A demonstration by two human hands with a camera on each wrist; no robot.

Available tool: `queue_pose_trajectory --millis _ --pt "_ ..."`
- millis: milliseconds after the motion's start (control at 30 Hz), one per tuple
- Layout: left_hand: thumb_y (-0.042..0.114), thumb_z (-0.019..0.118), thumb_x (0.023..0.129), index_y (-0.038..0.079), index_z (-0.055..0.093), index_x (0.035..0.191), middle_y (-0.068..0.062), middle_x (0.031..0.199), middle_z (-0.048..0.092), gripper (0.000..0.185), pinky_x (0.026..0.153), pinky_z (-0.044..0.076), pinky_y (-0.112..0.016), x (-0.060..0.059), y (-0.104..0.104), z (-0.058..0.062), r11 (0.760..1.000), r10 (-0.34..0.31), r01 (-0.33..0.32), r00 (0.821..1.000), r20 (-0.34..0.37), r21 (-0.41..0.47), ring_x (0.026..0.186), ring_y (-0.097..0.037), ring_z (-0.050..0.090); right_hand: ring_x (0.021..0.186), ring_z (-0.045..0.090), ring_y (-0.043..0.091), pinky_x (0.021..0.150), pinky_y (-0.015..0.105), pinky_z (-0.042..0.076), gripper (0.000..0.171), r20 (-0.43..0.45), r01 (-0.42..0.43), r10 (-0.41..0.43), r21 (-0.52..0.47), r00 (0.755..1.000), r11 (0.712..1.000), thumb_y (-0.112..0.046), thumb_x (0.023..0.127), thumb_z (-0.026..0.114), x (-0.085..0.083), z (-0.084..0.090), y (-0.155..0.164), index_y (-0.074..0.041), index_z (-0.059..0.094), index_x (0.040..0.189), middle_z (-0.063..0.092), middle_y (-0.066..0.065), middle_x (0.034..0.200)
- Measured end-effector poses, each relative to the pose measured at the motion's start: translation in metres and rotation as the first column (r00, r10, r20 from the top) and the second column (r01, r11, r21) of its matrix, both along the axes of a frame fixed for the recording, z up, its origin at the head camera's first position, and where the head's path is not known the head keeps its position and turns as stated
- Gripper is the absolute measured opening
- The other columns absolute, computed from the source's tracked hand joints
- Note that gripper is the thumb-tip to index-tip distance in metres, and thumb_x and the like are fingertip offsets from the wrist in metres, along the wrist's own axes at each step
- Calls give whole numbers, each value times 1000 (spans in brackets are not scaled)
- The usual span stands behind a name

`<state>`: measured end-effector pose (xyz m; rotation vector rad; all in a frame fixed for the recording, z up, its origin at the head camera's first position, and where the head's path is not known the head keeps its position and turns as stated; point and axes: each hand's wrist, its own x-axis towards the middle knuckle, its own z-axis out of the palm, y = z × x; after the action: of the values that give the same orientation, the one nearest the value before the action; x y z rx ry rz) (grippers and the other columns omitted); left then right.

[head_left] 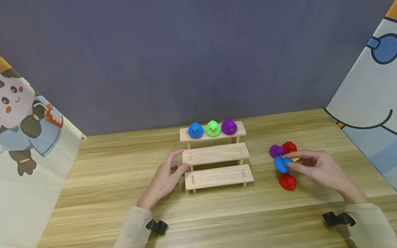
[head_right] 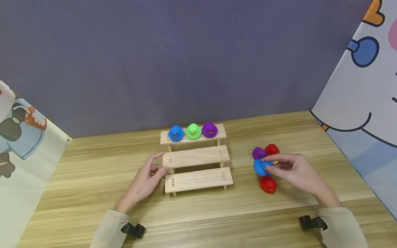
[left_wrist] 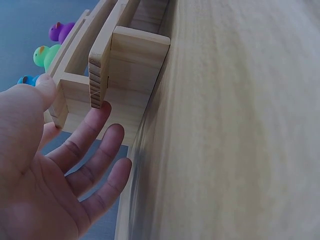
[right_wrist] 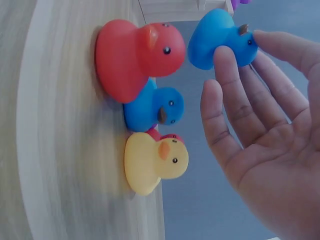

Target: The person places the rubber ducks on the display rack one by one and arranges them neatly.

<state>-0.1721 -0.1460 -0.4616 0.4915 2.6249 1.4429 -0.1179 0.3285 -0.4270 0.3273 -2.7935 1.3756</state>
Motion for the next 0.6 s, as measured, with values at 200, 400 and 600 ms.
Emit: queue_pose_trajectory --millis 200,400,600 --pt "41 57 111 16 37 163 -4 105 79 62 103 55 -55 0 0 0 1000 2 -2 1000 -4 -2 98 -20 73 94 75 2 81 17 59 29 -5 -39 39 -26 999 999 -19 100 78 -2 2 -8 -10 77 128 77 16 123" --pt "40 57 111 15 37 163 -4 105 78 61 100 56 -53 0 0 0 1000 -1 1 1000 -4 1 97 -19 73 96 74 1 83 16 58 28 -24 -50 50 -6 998 999 -20 101 76 -6 5 -14 -11 77 128 77 16 123" --pt "40 57 111 15 37 164 -4 106 78 62 101 56 -53 0 0 0 1000 -4 4 1000 -2 6 99 -20 73 97 73 1 85 18 59 30 -8 -57 57 -21 998 998 -21 102 76 -10 8 -24 -10 76 129 76 17 125"
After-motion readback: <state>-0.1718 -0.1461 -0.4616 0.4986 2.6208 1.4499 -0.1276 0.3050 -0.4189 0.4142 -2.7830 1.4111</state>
